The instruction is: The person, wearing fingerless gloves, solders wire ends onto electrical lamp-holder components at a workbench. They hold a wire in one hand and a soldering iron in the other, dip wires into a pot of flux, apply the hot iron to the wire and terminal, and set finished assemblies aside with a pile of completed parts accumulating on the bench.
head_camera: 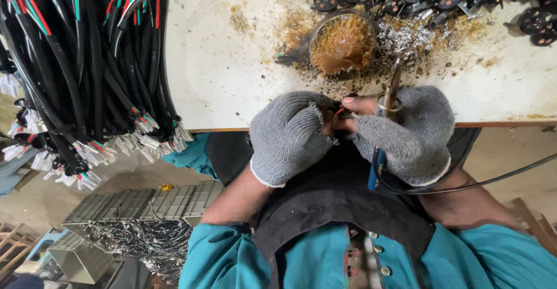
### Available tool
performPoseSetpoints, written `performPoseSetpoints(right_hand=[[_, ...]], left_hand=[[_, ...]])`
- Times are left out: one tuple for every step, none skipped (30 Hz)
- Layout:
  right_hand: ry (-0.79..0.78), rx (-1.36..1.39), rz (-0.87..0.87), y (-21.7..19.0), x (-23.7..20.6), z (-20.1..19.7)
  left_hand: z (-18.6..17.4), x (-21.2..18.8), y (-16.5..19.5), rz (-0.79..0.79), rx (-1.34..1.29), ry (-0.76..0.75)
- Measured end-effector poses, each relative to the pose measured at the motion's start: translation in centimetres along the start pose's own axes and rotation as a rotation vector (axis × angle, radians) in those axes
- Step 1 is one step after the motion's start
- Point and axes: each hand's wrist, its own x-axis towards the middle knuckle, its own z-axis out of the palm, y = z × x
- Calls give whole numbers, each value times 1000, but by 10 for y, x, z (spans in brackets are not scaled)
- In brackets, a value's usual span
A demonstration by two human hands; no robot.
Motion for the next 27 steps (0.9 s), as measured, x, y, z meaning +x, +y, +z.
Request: performPoseSetpoints(right_hand=[[-31, -264, -326, 3, 0, -1], [-22, -273, -339, 5, 1, -1], [-15, -280, -350, 7, 2, -1], [-7, -287, -361, 8, 2, -2], [-5, -290, -369, 9, 2, -2], [-4, -293, -376, 9, 2, -2], [-1, -297, -383, 8, 3, -1], [9, -330, -399, 7, 3, -1], [18, -362, -415, 6, 3, 0], [28, -394, -432, 5, 4, 0], [21, -380, -422, 3, 4, 0], [15, -366, -412, 2, 4, 1], [10, -353, -404, 2, 3, 0], [30, -299, -385, 1, 2, -2], [49, -245, -364, 2, 0, -3], [67, -190, -343, 2, -2, -5], [55, -228, -374, 4, -5, -8], [42, -267, -405, 6, -7, -10], [29, -307, -434, 9, -10, -12], [15, -348, -461, 12, -13, -14], [1, -388, -487, 16, -16, -16], [-14, -429, -513, 20, -19, -17], [-19, -467, -552, 24, -21, -18], [-23, -505, -591, 28, -23, -18], [-27, -542, -633, 32, -24, -18], [-77, -545, -608, 34, -26, -18], [-128, -547, -581, 37, -27, -17]], left_hand=[[0, -1, -1, 13, -6, 4], [1, -1, -2, 27, -12, 8], [1, -2, -2, 32, -7, 9], [1, -3, -3, 37, -3, 10], [2, -3, -3, 43, 2, 12], [3, -4, -3, 36, 9, 11], [5, -4, -3, 30, 16, 8], [6, -4, -3, 23, 23, 8], [6, -4, -4, 32, 25, 8], [6, -4, -4, 42, 27, 8], [5, -4, -5, 50, 29, 8], [4, -4, -5, 44, 20, -14], [3, -4, -5, 40, 12, -34], [1, -4, -6, 36, 4, -55], [-1, -3, -6, 32, 7, -63], [-2, -3, -5, 29, 11, -71], [-3, -2, -5, 24, 14, -78], [-3, -1, -4, 16, 21, -73], [-3, -1, -3, 8, 26, -68], [-3, 0, -2, -1, 30, -63], [-2, 1, -2, -13, 33, -63], [-2, 1, -1, -26, 36, -64], [-2, 2, -1, -39, 40, -65], [-3, 2, 0, -26, 16, -58], [-4, 2, -1, -13, -6, -50], [-6, 3, -1, 0, -27, -42], [-8, 3, -1, 5, -38, -50]])
